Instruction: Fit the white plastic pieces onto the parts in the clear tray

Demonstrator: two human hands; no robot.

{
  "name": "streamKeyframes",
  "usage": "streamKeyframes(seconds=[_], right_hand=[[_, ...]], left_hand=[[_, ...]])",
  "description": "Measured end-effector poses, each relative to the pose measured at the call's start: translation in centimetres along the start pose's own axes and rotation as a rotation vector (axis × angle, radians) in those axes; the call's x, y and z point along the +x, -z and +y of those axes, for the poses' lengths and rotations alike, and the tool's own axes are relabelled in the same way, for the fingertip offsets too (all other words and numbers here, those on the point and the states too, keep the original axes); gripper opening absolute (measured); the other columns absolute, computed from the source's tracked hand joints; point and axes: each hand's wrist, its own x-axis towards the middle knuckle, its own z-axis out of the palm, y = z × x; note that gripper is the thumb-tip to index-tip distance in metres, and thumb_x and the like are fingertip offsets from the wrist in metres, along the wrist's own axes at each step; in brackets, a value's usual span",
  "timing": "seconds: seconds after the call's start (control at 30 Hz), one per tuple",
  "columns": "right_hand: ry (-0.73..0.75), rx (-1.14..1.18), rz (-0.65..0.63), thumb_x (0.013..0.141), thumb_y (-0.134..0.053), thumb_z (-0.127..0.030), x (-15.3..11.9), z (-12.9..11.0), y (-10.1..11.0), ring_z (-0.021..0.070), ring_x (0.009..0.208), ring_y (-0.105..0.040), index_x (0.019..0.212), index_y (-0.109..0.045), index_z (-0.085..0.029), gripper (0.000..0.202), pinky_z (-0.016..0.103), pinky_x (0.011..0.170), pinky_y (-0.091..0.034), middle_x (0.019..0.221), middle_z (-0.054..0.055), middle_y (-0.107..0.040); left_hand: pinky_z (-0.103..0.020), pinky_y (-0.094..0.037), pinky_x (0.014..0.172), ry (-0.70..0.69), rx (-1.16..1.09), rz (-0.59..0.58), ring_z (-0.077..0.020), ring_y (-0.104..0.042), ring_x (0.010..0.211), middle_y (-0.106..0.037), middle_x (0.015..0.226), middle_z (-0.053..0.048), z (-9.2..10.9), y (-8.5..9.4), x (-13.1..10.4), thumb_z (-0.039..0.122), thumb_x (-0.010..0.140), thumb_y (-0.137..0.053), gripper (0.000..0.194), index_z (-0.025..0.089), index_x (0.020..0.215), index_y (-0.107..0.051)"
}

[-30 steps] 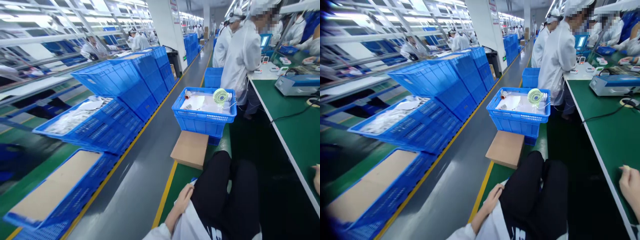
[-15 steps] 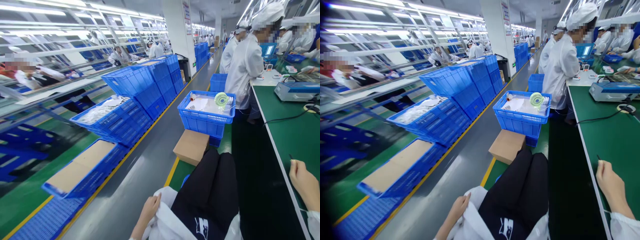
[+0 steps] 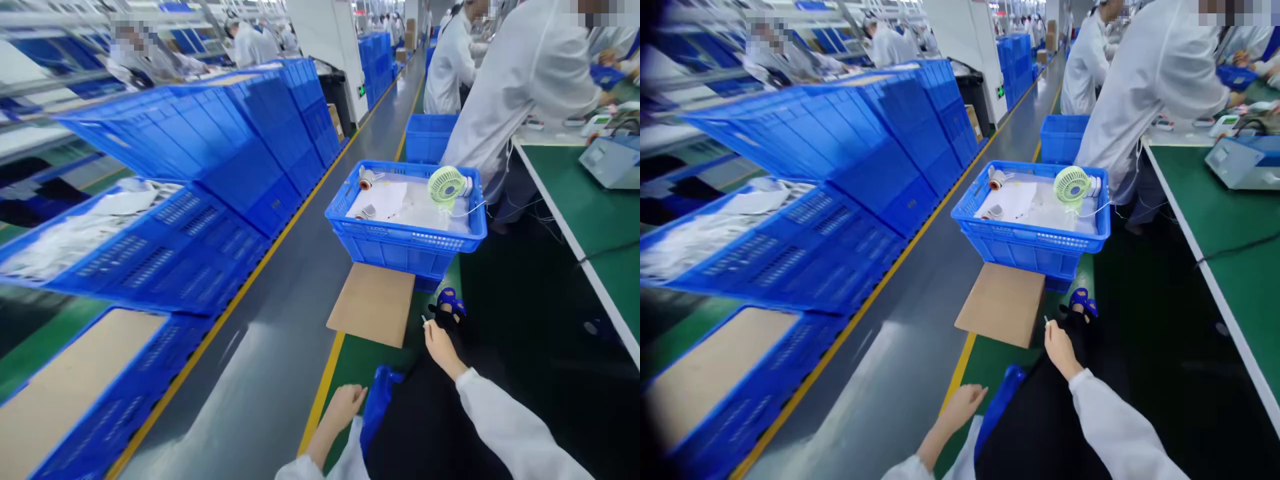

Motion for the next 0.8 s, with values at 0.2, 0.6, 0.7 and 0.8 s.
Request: streamKeyframes(seconds=[0.2, 0.6, 0.7, 0.8], right_hand=[[-0.289, 0.023, -0.167, 0.097, -0.042, -0.040, 14.0, 1.8, -7.5, 0.0161, 0.081, -0.063, 0.107, -0.057, -0.013, 0.032, 0.032, 0.074, -0.049, 0.095, 0.007, -0.064], [-0.371, 0.021, -0.247, 0.101, -0.024, -0.035, 21.6, 5.0, -12.9, 0.0248, 0.094, -0.066, 0.115, -0.047, -0.019, 0.031, 0.035, 0.076, -0.047, 0.105, 0.014, -0.067], [-0.383, 0.009, -0.241, 0.100, -0.022, -0.036, 21.8, 5.1, -13.3, 0.0261, 0.094, -0.067, 0.113, -0.046, -0.019, 0.032, 0.035, 0.075, -0.047, 0.103, 0.015, -0.068], [-0.388, -0.003, -0.231, 0.100, -0.020, -0.034, 21.9, 5.3, -13.1, 0.0265, 0.094, -0.067, 0.114, -0.045, -0.019, 0.033, 0.035, 0.074, -0.047, 0.103, 0.016, -0.068]], left_hand=[[-0.029, -0.042, 0.086, -0.065, -0.020, 0.126, -0.0218, -0.059, 0.101, -0.064, 0.106, -0.010, 2.7, 1.0, 17.1, 0.034, 0.095, -0.040, 0.029, 0.017, 0.104, -0.061], [-0.052, -0.023, 0.109, -0.489, 0.214, 0.333, -0.0306, -0.021, 0.141, -0.030, 0.154, -0.005, 7.8, 2.3, 35.4, 0.029, 0.092, -0.046, 0.050, 0.032, 0.141, -0.040], [-0.050, -0.025, 0.108, -0.799, 0.389, 0.183, -0.0287, -0.026, 0.138, -0.039, 0.149, -0.004, 8.8, 2.7, 38.0, 0.013, 0.089, -0.045, 0.047, 0.029, 0.132, -0.051], [-0.049, -0.024, 0.107, -0.974, 0.492, 0.078, -0.0286, -0.031, 0.135, -0.049, 0.141, -0.007, 9.8, 3.2, 40.3, 0.008, 0.085, -0.050, 0.041, 0.025, 0.120, -0.061]])
